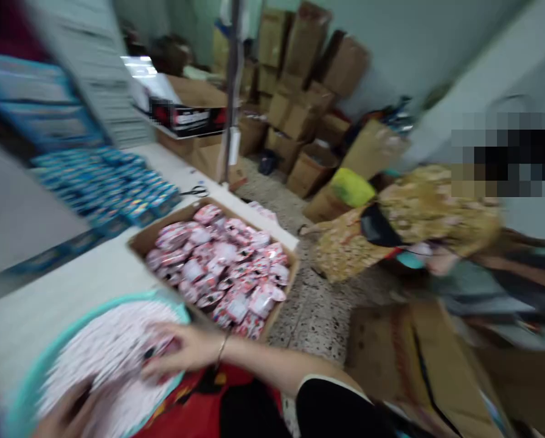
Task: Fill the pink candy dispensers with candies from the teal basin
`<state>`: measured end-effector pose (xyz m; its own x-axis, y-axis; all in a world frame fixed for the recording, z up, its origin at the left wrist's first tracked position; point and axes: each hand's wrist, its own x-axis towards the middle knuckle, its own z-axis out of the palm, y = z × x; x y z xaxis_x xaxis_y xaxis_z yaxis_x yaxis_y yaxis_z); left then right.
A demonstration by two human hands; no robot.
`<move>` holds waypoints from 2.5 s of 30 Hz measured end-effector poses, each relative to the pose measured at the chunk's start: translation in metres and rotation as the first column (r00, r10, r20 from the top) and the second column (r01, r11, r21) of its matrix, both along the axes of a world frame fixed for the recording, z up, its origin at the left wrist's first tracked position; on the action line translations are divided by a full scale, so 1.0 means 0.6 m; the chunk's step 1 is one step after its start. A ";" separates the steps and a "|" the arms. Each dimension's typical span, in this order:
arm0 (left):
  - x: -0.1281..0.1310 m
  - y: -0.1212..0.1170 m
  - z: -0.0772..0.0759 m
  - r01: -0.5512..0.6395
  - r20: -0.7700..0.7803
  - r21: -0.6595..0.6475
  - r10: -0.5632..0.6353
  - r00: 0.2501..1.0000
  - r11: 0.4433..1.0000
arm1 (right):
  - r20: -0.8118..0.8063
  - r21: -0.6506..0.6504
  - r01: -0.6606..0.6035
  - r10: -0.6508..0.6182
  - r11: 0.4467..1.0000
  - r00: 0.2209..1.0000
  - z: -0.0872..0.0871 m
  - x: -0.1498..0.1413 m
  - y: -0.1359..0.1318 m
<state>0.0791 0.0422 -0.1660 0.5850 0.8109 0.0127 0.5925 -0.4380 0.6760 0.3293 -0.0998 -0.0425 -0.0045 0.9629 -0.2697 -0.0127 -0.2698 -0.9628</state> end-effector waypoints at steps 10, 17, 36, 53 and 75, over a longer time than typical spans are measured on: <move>-0.059 -0.037 0.129 0.107 -0.114 -0.085 -0.116 0.987 0.991 | 0.523 0.279 -0.175 0.003 0.944 0.852 -0.124 -0.017 0.044; -0.024 -0.033 0.203 0.284 -0.439 -0.060 -0.281 0.854 0.957 | 0.615 0.335 -0.322 0.053 0.886 0.786 -0.139 -0.046 0.060; -0.021 -0.020 0.064 0.043 -0.556 -0.126 -0.106 0.824 0.991 | 0.556 0.303 -0.103 -0.088 0.947 0.827 -0.143 -0.008 0.036; -0.060 -0.011 0.103 0.094 -0.128 -0.220 -0.124 0.984 0.971 | 0.563 0.276 -0.124 -0.055 0.953 0.825 -0.139 -0.026 0.047; -0.021 -0.013 0.228 0.229 -0.210 -0.059 -0.237 0.949 0.972 | 0.196 0.264 -0.126 0.075 0.956 0.978 -0.122 -0.107 0.081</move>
<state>0.0668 0.0346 -0.0293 0.7437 0.6495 -0.1584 0.6091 -0.5607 0.5608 0.2648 -0.0510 -0.1156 -0.0806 0.9967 -0.0015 0.1829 0.0133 -0.9830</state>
